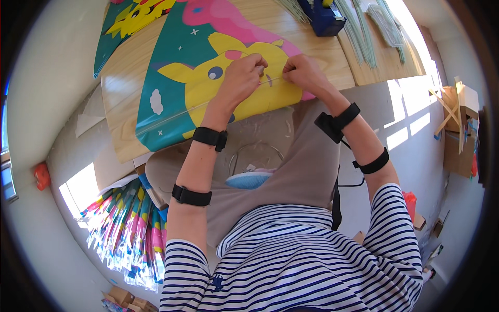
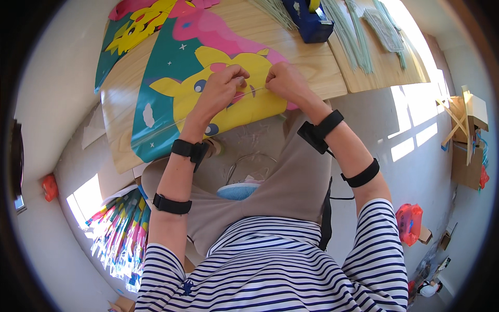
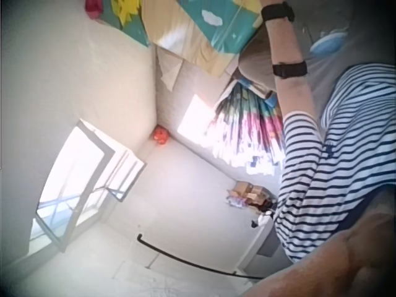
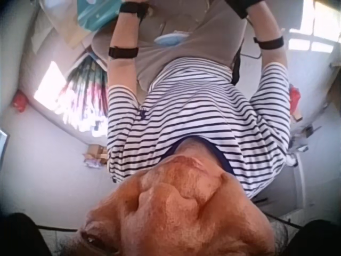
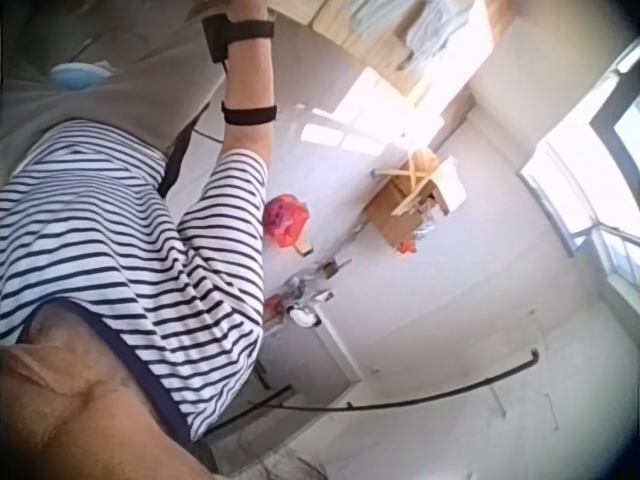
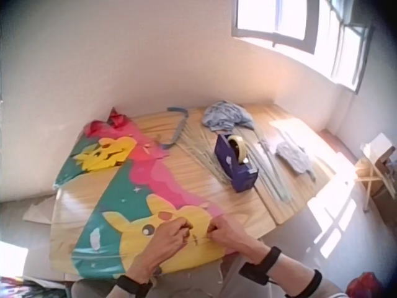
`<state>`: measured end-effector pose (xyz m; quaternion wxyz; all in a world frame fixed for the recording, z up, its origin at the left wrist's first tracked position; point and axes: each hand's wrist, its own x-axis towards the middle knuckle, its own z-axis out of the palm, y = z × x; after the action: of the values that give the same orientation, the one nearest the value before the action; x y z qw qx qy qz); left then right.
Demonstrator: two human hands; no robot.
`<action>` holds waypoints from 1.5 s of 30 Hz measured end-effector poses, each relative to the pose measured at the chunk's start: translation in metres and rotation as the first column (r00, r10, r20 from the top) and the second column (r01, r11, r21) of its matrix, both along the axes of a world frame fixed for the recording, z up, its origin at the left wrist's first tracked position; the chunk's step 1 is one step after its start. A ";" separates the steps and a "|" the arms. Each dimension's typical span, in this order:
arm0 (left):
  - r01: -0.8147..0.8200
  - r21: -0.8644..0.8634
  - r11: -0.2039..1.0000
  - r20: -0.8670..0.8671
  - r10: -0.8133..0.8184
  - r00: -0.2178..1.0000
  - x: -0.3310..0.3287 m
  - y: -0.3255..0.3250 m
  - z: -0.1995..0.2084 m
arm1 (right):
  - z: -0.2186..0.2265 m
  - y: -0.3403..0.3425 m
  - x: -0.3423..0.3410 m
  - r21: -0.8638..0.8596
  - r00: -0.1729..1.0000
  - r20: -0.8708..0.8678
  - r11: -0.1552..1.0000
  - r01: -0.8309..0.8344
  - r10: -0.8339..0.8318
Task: The recorder is assembling cartoon-themed kites by inserting support rods and securing them with tape and ties.
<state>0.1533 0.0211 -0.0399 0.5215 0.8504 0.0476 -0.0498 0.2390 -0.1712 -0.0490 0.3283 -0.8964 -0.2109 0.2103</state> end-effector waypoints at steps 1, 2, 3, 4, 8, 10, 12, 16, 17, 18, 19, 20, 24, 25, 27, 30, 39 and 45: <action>0.010 -0.010 1.000 0.008 -0.010 1.000 0.002 -0.002 -0.002 | -0.001 -0.001 0.000 0.001 1.000 -0.002 1.000 0.004 -0.004; 0.018 -0.019 1.000 0.016 -0.018 1.000 0.004 -0.003 -0.005 | -0.001 0.000 0.000 0.003 1.000 -0.004 1.000 0.006 -0.006; 0.026 -0.027 0.999 0.024 -0.025 0.999 0.005 -0.004 -0.008 | 0.000 0.000 0.000 0.004 1.000 -0.005 1.000 0.007 -0.007; 0.031 -0.022 0.999 0.022 -0.030 0.999 0.006 -0.004 -0.011 | 0.000 0.001 0.000 0.006 1.000 0.000 1.000 0.004 -0.004; 0.042 -0.044 0.998 -0.001 -0.042 0.999 0.008 -0.006 -0.014 | -0.001 0.000 0.000 0.003 1.000 0.017 1.000 0.000 0.000; 0.038 -0.062 0.997 -0.014 -0.039 0.999 0.007 -0.006 -0.014 | 0.000 0.001 0.000 0.000 1.000 0.018 1.000 -0.002 0.002; 0.038 -0.068 0.997 -0.022 -0.039 0.999 0.008 -0.007 -0.015 | 0.000 0.001 0.001 -0.005 1.000 0.013 1.000 0.000 0.000; 0.037 0.006 0.999 0.024 -0.037 0.999 0.008 -0.007 -0.017 | 0.000 0.001 0.001 -0.016 1.000 0.007 1.000 0.008 -0.008; 0.031 0.032 0.999 0.035 -0.033 0.999 0.007 -0.008 -0.016 | -0.001 0.001 0.001 -0.017 1.000 0.010 1.000 0.008 -0.008; 0.026 0.059 0.998 0.047 -0.028 0.999 0.007 -0.009 -0.015 | -0.002 0.001 0.001 -0.017 1.000 0.013 1.000 0.009 -0.008; 0.033 0.075 0.997 0.048 -0.036 0.998 0.007 -0.009 -0.014 | -0.002 0.001 0.001 -0.016 1.000 0.014 1.000 0.010 -0.010; 0.038 0.092 0.995 0.049 -0.043 0.998 0.007 -0.009 -0.015 | -0.002 0.001 0.001 -0.014 1.000 0.015 1.000 0.010 -0.010; 0.046 0.121 0.992 0.066 -0.054 0.996 0.008 -0.010 -0.021 | -0.003 0.002 0.001 -0.017 1.000 0.024 1.000 0.010 -0.010; 0.046 0.126 0.991 0.079 -0.056 0.995 0.008 -0.010 -0.023 | -0.003 0.002 0.001 -0.013 0.999 0.035 1.000 0.010 -0.010; 0.046 0.137 0.989 0.103 -0.060 0.993 0.008 -0.011 -0.026 | -0.005 0.003 0.001 -0.008 0.998 0.057 1.000 0.010 -0.010; 0.018 0.188 0.982 0.156 -0.048 0.987 0.007 -0.013 -0.027 | -0.005 0.003 0.000 -0.003 0.998 0.065 1.000 0.004 -0.004; -0.072 0.313 0.947 0.160 0.022 0.987 0.005 -0.024 -0.024 | -0.008 0.005 -0.002 -0.057 0.979 0.188 0.996 -0.066 0.075; -0.103 0.366 0.925 0.249 0.009 0.968 0.005 -0.025 -0.029 | -0.015 0.008 -0.003 -0.066 0.958 0.280 0.997 -0.050 0.067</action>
<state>0.1587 -0.0036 -0.0686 0.3517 0.9326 0.0166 0.0796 0.2356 -0.1634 -0.0645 0.2624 -0.9197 -0.2756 0.0963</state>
